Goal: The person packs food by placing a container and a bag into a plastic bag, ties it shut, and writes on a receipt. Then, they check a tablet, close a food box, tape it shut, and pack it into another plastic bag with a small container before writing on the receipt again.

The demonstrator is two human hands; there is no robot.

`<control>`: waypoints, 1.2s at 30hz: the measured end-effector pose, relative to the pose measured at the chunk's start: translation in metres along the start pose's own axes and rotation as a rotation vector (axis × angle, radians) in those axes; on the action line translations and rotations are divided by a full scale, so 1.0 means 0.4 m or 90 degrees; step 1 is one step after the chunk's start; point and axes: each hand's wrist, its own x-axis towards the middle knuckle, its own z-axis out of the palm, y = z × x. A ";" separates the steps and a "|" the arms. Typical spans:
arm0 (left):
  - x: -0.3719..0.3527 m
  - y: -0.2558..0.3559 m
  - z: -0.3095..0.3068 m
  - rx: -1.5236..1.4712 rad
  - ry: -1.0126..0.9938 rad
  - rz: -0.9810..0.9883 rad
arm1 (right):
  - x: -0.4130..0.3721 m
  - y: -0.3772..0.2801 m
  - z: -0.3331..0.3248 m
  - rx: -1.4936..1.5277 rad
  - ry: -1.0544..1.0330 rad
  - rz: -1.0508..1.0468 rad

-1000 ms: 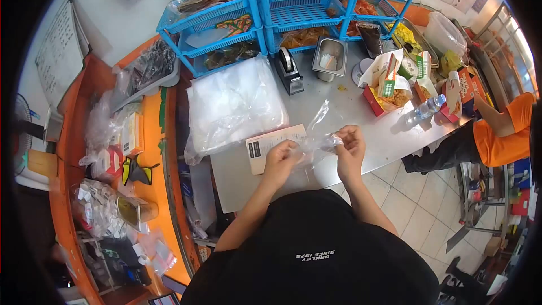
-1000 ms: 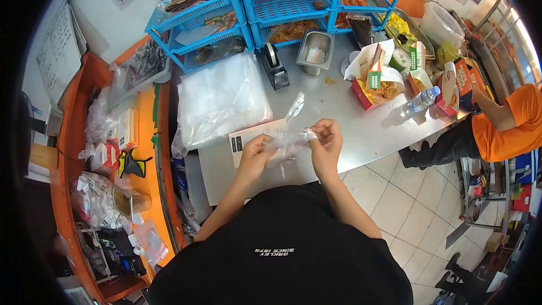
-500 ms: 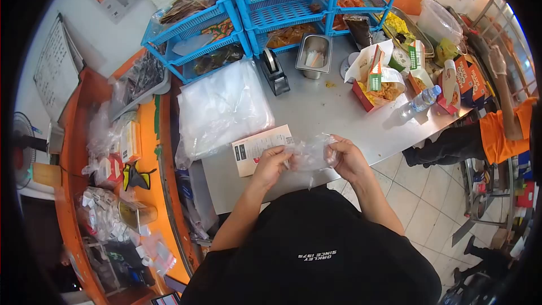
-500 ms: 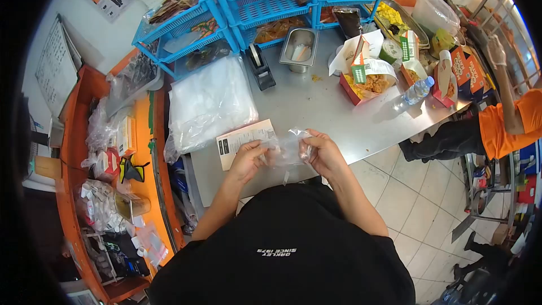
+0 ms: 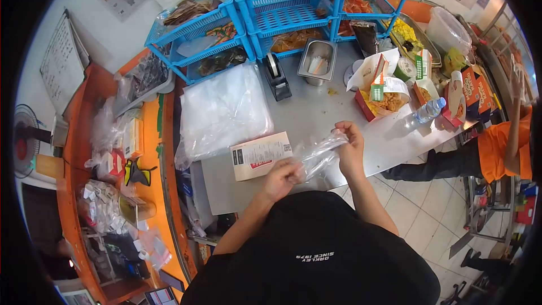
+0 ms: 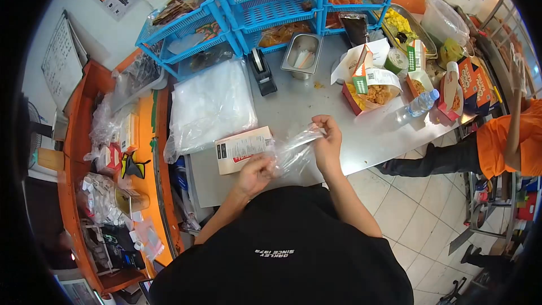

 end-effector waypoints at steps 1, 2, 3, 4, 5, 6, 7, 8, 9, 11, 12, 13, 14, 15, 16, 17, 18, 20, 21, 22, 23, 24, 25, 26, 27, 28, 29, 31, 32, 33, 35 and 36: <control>-0.001 0.006 0.005 0.153 0.043 -0.092 | -0.001 0.004 -0.008 0.001 -0.002 0.002; 0.002 0.014 0.012 0.306 0.087 -0.184 | -0.007 -0.004 -0.015 0.117 -0.051 0.145; 0.010 0.019 0.008 0.306 0.088 -0.182 | -0.015 -0.014 -0.019 0.231 -0.100 0.288; 0.024 0.024 0.000 0.500 0.155 -0.089 | -0.024 -0.026 -0.014 0.230 -0.102 0.288; 0.035 0.026 -0.011 0.691 0.225 0.008 | -0.039 -0.043 -0.005 0.205 -0.133 0.314; 0.046 0.027 -0.034 0.690 0.229 0.008 | -0.048 -0.050 0.002 0.179 -0.162 0.339; 0.056 0.025 -0.066 0.649 0.289 0.123 | -0.053 -0.046 0.001 0.179 -0.164 0.344; 0.070 0.033 -0.070 0.603 0.346 0.237 | -0.055 -0.043 -0.003 0.188 -0.219 0.334; 0.088 0.053 -0.075 0.517 0.354 0.250 | -0.053 -0.043 -0.003 0.199 -0.274 0.319; 0.095 0.091 -0.040 0.326 0.362 0.161 | -0.056 -0.061 0.002 0.277 -0.272 0.356; 0.092 0.109 -0.021 0.136 0.364 0.069 | -0.056 -0.069 0.003 0.357 -0.271 0.393; 0.079 0.115 -0.069 0.194 0.314 0.019 | -0.051 -0.062 -0.001 0.356 -0.269 0.390; 0.063 0.116 -0.058 0.195 0.311 0.015 | -0.044 -0.044 -0.008 0.154 -0.247 0.266; 0.040 0.115 -0.031 0.274 0.217 -0.080 | -0.042 -0.026 -0.014 -0.047 -0.217 0.143; 0.026 0.117 0.000 0.350 0.118 -0.175 | -0.037 -0.013 -0.010 -0.047 -0.208 0.144; 0.017 0.120 0.033 0.242 0.121 -0.194 | -0.033 -0.002 0.001 -0.061 -0.124 0.130; 0.013 0.113 0.062 0.242 0.116 -0.200 | -0.030 0.013 0.005 -0.074 -0.040 0.113; 0.009 0.091 0.104 0.173 0.142 -0.002 | -0.018 0.051 -0.012 -0.084 -0.036 0.120; 0.009 0.087 0.083 0.173 0.137 -0.003 | -0.004 0.055 -0.030 -0.008 -0.068 0.216; 0.010 0.080 0.037 0.278 0.084 -0.012 | 0.004 0.058 -0.048 0.069 -0.102 0.312; 0.013 0.073 -0.004 0.383 0.033 -0.020 | 0.001 0.049 -0.060 0.092 -0.147 0.299; 0.025 0.068 -0.030 0.383 0.034 -0.020 | -0.009 0.011 -0.046 0.093 -0.147 0.300; 0.044 0.059 -0.054 0.663 0.116 0.066 | -0.024 -0.033 -0.032 0.217 -0.214 0.334; 0.060 0.054 -0.042 0.943 0.195 0.159 | -0.033 -0.059 -0.024 0.343 -0.278 0.360; 0.063 0.046 0.002 1.008 0.239 0.177 | -0.024 -0.017 -0.035 0.302 -0.396 0.370; 0.078 0.037 0.005 1.008 0.204 0.185 | -0.027 -0.016 -0.034 0.154 -0.373 0.363; 0.087 0.018 0.002 1.055 0.169 0.252 | -0.042 -0.028 -0.018 0.007 -0.335 0.358; 0.081 -0.012 0.037 1.122 0.129 0.240 | -0.073 0.008 -0.011 -0.596 -0.217 -0.061; 0.082 -0.026 0.036 1.120 0.104 0.242 | -0.090 0.015 -0.011 -0.600 -0.195 -0.060; 0.088 -0.040 0.027 1.162 0.104 0.197 | -0.100 0.021 -0.011 -0.715 -0.170 -0.085; 0.098 -0.059 -0.002 1.203 0.098 0.162 | -0.103 0.035 -0.041 -0.840 -0.119 -0.155; 0.101 -0.065 -0.022 1.216 0.088 0.129 | -0.071 0.017 -0.088 -0.844 -0.110 -0.160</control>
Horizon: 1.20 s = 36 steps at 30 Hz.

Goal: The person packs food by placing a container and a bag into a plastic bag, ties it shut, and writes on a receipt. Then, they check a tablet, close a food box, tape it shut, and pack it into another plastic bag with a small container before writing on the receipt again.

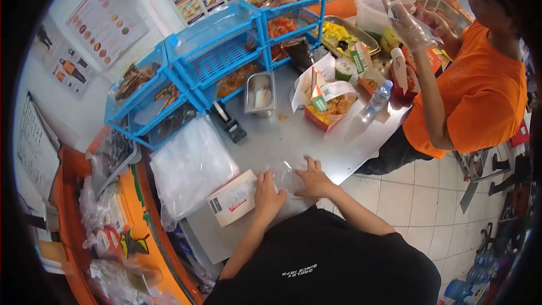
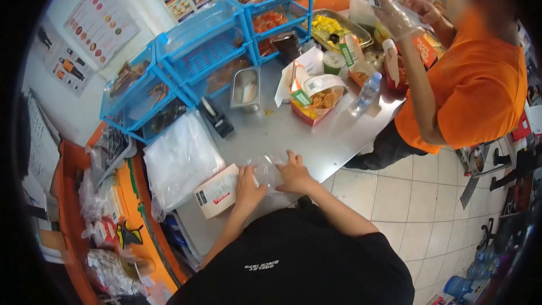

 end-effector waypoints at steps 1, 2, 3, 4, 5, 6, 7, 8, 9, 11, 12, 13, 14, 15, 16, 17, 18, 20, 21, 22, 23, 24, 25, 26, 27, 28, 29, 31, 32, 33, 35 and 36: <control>0.008 -0.016 0.011 0.012 -0.025 -0.010 | 0.036 0.073 -0.045 0.243 -0.173 -0.034; 0.020 -0.033 0.013 0.009 -0.017 -0.007 | 0.078 0.146 -0.091 0.484 -0.350 -0.070; 0.033 -0.050 0.013 -0.040 -0.033 0.010 | 0.127 0.216 -0.130 0.571 -0.287 0.090; 0.038 -0.065 0.019 -0.087 -0.051 0.023 | 0.189 0.297 -0.161 0.487 -0.074 0.088; 0.040 -0.078 0.036 -0.101 -0.067 0.019 | 0.266 0.374 -0.176 0.401 0.179 0.038; 0.044 -0.064 0.040 -0.100 -0.057 0.018 | 0.348 0.469 -0.196 0.321 0.266 0.034; 0.045 -0.042 0.038 -0.119 -0.086 -0.018 | 0.427 0.503 -0.237 0.184 0.251 0.064; 0.050 -0.030 0.041 -0.137 -0.115 -0.052 | 0.500 0.526 -0.274 0.048 0.239 0.092; 0.051 -0.056 0.069 -0.125 -0.087 -0.019 | 0.567 0.561 -0.268 0.051 0.244 0.083; 0.057 -0.084 0.104 -0.180 -0.097 -0.049 | 0.695 0.631 -0.218 -0.095 0.049 0.181; 0.062 -0.076 0.107 -0.240 -0.121 -0.085 | 0.735 0.645 -0.220 -0.093 0.045 0.173; 0.060 -0.071 0.111 -0.286 -0.145 -0.108 | 0.762 0.658 -0.212 -0.145 -0.032 0.201; 0.062 -0.077 0.127 -0.289 -0.143 -0.126 | 0.782 0.668 -0.196 -0.199 -0.117 0.227; 0.057 -0.096 0.151 -0.247 -0.124 -0.072 | 0.791 0.659 -0.218 -0.177 -0.154 0.224; 0.041 -0.110 0.166 -0.203 -0.106 -0.025 | 0.780 0.642 -0.221 -0.182 -0.124 0.237; 0.030 -0.112 0.173 -0.220 -0.138 -0.087 | 0.772 0.631 -0.223 -0.226 -0.115 0.236; 0.035 -0.108 0.177 -0.239 -0.165 -0.143 | 0.769 0.668 -0.207 -0.219 -0.046 0.207; 0.029 -0.094 0.177 -0.230 -0.112 -0.103 | 0.653 0.564 -0.268 -0.373 0.213 0.096; 0.032 -0.097 0.185 -0.229 -0.081 -0.108 | 0.588 0.489 -0.325 -0.202 0.193 0.137; 0.033 -0.101 0.191 -0.227 -0.050 -0.117 | 0.512 0.424 -0.374 -0.125 0.251 0.063; 0.044 -0.085 0.178 -0.209 -0.049 -0.136 | 0.457 0.396 -0.401 -0.072 0.246 0.023; 0.044 -0.058 0.161 -0.192 -0.056 -0.158 | 0.398 0.388 -0.421 0.001 0.222 -0.046; 0.041 -0.038 0.148 -0.221 -0.049 -0.164 | 0.345 0.354 -0.445 0.131 0.114 -0.005; 0.049 -0.028 0.139 -0.248 -0.038 -0.157 | 0.296 0.318 -0.447 0.131 0.105 0.000; 0.050 -0.030 0.135 -0.252 -0.042 -0.161 | 0.247 0.271 -0.446 0.262 -0.008 -0.051; 0.050 -0.030 0.135 -0.224 -0.034 -0.113 | 0.209 0.224 -0.441 0.390 -0.121 -0.101; 0.046 -0.026 0.137 -0.195 -0.025 -0.061 | 0.181 0.177 -0.422 0.366 -0.183 -0.110; 0.037 -0.018 0.141 -0.207 -0.052 -0.089 | 0.136 0.093 -0.363 0.294 -0.256 -0.142; 0.036 -0.018 0.139 -0.213 -0.078 -0.119 | 0.121 0.059 -0.330 0.248 -0.270 -0.164; 0.033 -0.024 0.141 -0.215 -0.079 -0.112 | 0.113 0.025 -0.302 0.201 -0.284 -0.166; 0.023 -0.048 0.159 -0.219 -0.092 -0.029 | 0.100 -0.012 -0.241 0.150 -0.292 -0.165; 0.012 -0.060 0.169 -0.221 -0.094 -0.023 | 0.091 -0.014 -0.199 0.124 -0.287 -0.141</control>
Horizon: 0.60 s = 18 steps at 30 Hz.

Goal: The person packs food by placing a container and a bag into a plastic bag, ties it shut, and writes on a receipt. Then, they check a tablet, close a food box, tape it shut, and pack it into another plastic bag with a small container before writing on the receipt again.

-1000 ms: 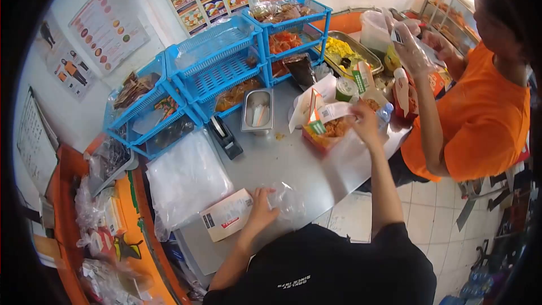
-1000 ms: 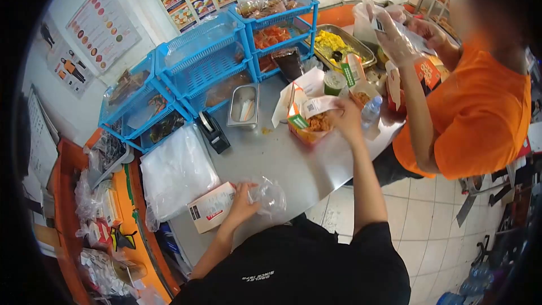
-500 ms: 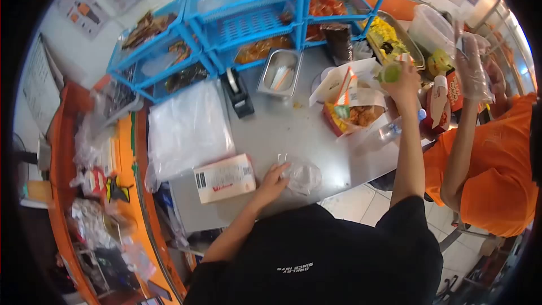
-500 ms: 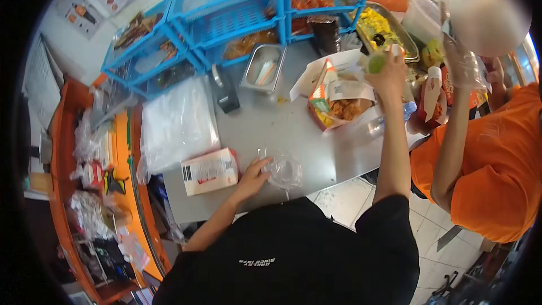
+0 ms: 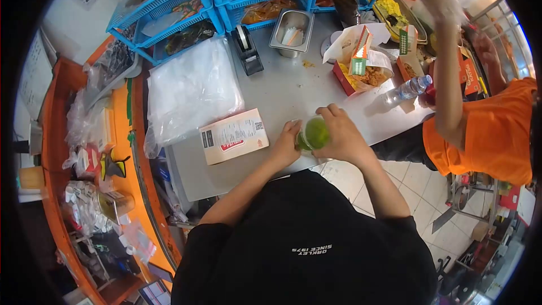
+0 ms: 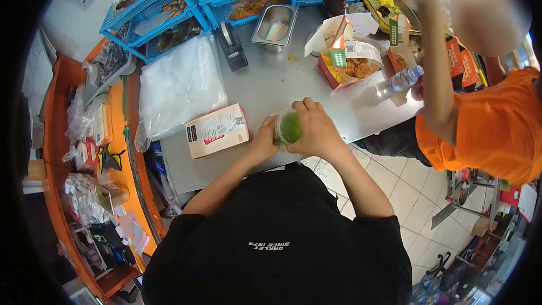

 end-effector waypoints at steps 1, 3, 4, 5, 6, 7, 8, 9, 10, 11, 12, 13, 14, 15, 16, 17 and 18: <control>-0.009 -0.016 0.005 0.043 -0.043 0.002 | 0.007 0.012 0.034 -0.022 0.004 0.027; -0.025 -0.023 -0.004 0.084 -0.089 0.008 | 0.009 0.041 0.087 -0.003 0.020 -0.006; -0.035 -0.022 -0.013 0.039 -0.128 -0.045 | 0.002 0.053 0.102 0.019 0.029 -0.043; -0.043 -0.014 -0.024 -0.005 -0.168 -0.099 | -0.015 0.054 0.099 0.018 0.030 -0.039; -0.046 0.031 -0.051 -0.005 -0.172 -0.098 | -0.042 0.057 0.093 0.018 0.088 -0.062; -0.047 0.078 -0.080 0.101 -0.099 -0.063 | -0.069 0.063 0.088 0.015 0.145 -0.087; -0.044 0.111 -0.101 0.205 -0.023 -0.030 | -0.097 0.088 0.102 0.013 0.145 -0.087; -0.032 0.120 -0.105 0.203 -0.021 -0.029 | -0.126 0.131 0.137 0.047 0.159 0.039; -0.010 0.128 -0.104 0.190 0.053 0.036 | -0.148 0.162 0.179 0.082 0.173 0.165; 0.011 0.131 -0.107 0.175 0.126 0.102 | -0.163 0.174 0.217 0.220 0.152 0.261; 0.039 0.110 -0.107 0.175 0.125 0.107 | -0.166 0.186 0.263 0.219 0.157 0.261; 0.071 0.074 -0.099 0.125 0.035 0.050 | -0.162 0.193 0.311 0.521 0.144 0.341; 0.088 0.080 -0.106 0.076 -0.054 -0.005 | -0.155 0.186 0.322 0.825 0.124 0.408; 0.098 0.087 -0.114 0.079 -0.054 0.005 | -0.149 0.189 0.315 0.825 0.133 0.401; 0.101 0.091 -0.124 0.086 0.015 -0.013 | -0.148 0.193 0.310 0.737 0.236 0.358; 0.094 0.109 -0.141 0.093 0.080 -0.034 | -0.155 0.181 0.301 0.648 0.332 0.319; 0.087 0.126 -0.163 0.097 0.074 -0.031 | -0.158 0.157 0.269 0.600 0.358 0.319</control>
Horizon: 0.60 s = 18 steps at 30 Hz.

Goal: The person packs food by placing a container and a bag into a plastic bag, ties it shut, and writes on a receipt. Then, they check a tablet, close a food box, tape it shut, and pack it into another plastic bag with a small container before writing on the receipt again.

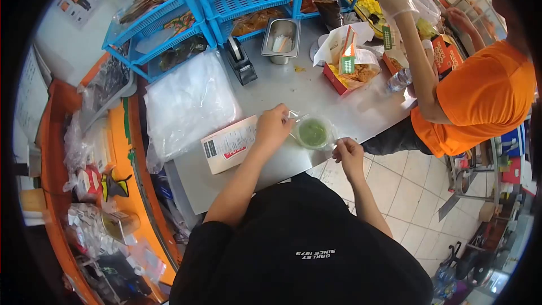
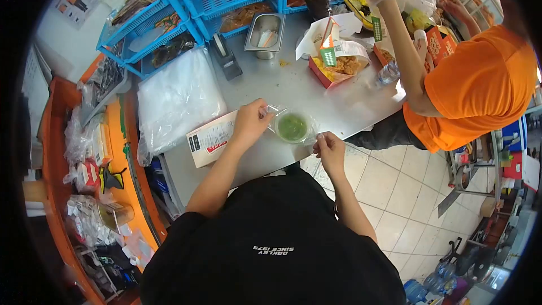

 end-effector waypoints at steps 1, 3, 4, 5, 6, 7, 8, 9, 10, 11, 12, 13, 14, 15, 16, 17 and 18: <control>-0.004 0.012 -0.027 0.045 -0.033 -0.006 | -0.007 -0.025 0.002 -0.051 0.015 -0.016; -0.004 -0.004 -0.041 -0.078 -0.092 0.016 | -0.023 -0.066 0.002 -0.100 0.036 -0.036; -0.003 -0.003 -0.038 -0.076 -0.091 0.022 | -0.029 -0.086 0.001 -0.181 0.055 -0.086; -0.012 0.025 -0.046 -0.137 -0.106 0.047 | -0.040 -0.102 0.002 -0.262 0.074 -0.133; -0.025 0.042 -0.048 -0.197 -0.122 0.071 | -0.047 -0.117 0.006 -0.258 0.077 -0.131; -0.043 0.047 -0.041 -0.195 -0.127 0.073 | -0.050 -0.134 0.010 -0.302 0.078 -0.185; -0.054 0.055 -0.034 -0.225 -0.093 0.083 | -0.048 -0.157 0.009 -0.345 0.080 -0.244; -0.038 0.070 -0.036 -0.254 -0.054 0.103 | -0.035 -0.191 0.003 -0.341 0.090 -0.256; -0.017 0.085 -0.044 -0.251 -0.056 0.117 | -0.031 -0.224 -0.004 -0.366 0.125 -0.316; -0.024 0.109 -0.057 -0.246 0.008 0.182 | -0.050 -0.243 -0.012 -0.393 0.153 -0.361; -0.044 0.129 -0.071 -0.240 0.076 0.240 | -0.074 -0.260 -0.017 -0.392 0.151 -0.352; -0.045 0.150 -0.092 -0.232 0.096 0.248 | -0.075 -0.294 -0.020 -0.320 0.144 -0.352; -0.029 0.183 -0.120 -0.227 0.111 0.259 | -0.061 -0.342 -0.021 -0.247 0.136 -0.361; -0.035 0.214 -0.143 -0.171 0.121 0.322 | -0.069 -0.394 -0.023 -0.269 0.121 -0.394; -0.051 0.239 -0.161 -0.114 0.127 0.376 | -0.078 -0.428 -0.022 -0.294 0.101 -0.420; -0.052 0.265 -0.177 -0.109 0.137 0.366 | -0.070 -0.437 -0.023 -0.277 0.082 -0.470; -0.047 0.291 -0.191 -0.102 0.107 0.408 | -0.080 -0.464 -0.014 -0.263 0.096 -0.517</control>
